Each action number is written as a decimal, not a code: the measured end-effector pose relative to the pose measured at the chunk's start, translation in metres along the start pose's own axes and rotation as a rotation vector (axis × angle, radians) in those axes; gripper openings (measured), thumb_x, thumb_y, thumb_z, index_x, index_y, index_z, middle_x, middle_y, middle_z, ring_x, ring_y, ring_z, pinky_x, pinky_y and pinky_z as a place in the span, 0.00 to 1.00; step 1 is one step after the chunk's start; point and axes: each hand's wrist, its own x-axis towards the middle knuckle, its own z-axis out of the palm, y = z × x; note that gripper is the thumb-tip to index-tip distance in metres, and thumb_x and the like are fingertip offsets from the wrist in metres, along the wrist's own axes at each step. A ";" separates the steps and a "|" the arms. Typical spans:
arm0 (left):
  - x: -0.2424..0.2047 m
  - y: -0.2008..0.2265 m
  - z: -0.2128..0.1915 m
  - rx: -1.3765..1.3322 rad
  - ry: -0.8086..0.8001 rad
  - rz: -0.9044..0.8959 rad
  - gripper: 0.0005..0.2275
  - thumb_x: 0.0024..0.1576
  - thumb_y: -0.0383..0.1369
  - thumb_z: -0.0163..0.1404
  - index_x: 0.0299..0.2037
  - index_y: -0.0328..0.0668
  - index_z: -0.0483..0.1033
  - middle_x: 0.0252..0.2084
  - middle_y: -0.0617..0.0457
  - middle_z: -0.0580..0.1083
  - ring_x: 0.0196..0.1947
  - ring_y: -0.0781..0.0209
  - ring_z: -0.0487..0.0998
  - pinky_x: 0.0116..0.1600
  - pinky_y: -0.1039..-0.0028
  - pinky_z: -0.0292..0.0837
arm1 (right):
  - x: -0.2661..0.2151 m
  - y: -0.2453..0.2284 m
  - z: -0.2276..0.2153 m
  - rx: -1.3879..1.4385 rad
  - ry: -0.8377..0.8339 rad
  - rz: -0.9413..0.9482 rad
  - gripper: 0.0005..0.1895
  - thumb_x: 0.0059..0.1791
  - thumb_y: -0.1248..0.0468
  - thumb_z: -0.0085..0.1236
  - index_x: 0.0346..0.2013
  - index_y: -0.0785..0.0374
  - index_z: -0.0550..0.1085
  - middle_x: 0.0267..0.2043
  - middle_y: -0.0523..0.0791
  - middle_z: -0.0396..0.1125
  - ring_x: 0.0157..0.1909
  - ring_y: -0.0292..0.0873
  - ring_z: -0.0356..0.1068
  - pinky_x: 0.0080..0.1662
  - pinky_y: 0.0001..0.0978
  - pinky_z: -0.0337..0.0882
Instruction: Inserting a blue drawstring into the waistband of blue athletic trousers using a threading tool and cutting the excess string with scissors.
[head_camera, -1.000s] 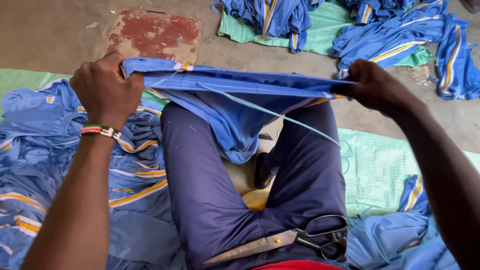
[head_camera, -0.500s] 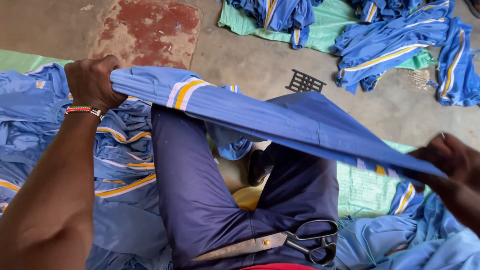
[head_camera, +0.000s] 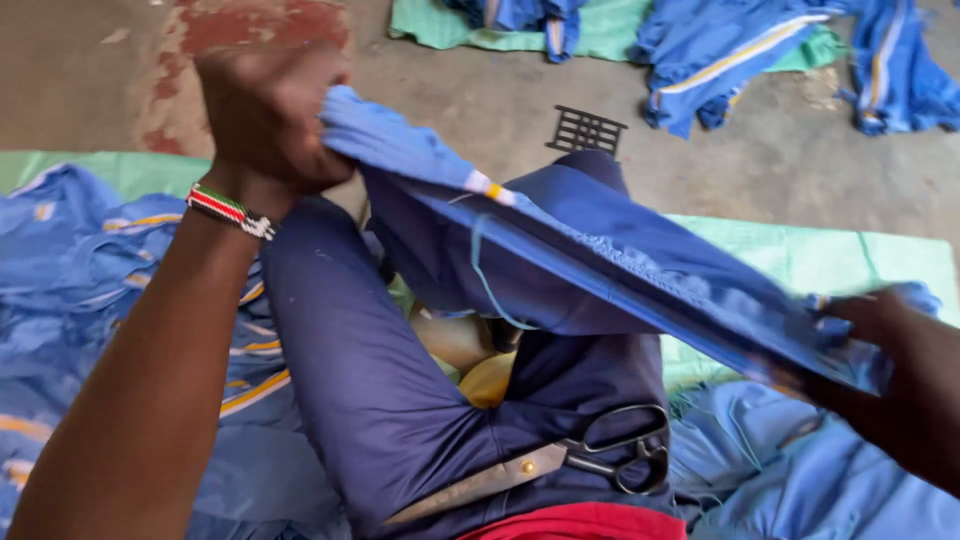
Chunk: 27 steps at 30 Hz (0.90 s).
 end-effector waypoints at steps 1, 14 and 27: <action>0.021 0.024 -0.004 -0.141 0.027 0.061 0.09 0.48 0.37 0.56 0.29 0.42 0.74 0.20 0.50 0.67 0.17 0.48 0.62 0.30 0.61 0.55 | 0.008 -0.044 -0.007 -0.135 0.015 -0.028 0.28 0.42 0.39 0.58 0.43 0.55 0.71 0.35 0.43 0.75 0.31 0.47 0.79 0.35 0.39 0.78; -0.024 -0.019 -0.031 0.177 -0.175 0.109 0.10 0.50 0.36 0.58 0.26 0.44 0.69 0.19 0.54 0.62 0.18 0.53 0.58 0.31 0.65 0.52 | 0.197 -0.012 0.042 1.155 -0.169 -0.078 0.08 0.56 0.71 0.40 0.36 0.66 0.68 0.34 0.51 0.66 0.31 0.44 0.57 0.34 0.33 0.57; -0.124 -0.099 -0.028 0.540 -0.480 0.029 0.17 0.63 0.56 0.51 0.33 0.56 0.75 0.25 0.62 0.76 0.19 0.64 0.73 0.32 0.76 0.65 | 0.060 0.032 0.075 1.207 -0.163 0.108 0.07 0.47 0.79 0.54 0.38 0.78 0.67 0.32 0.57 0.64 0.23 0.43 0.52 0.23 0.34 0.49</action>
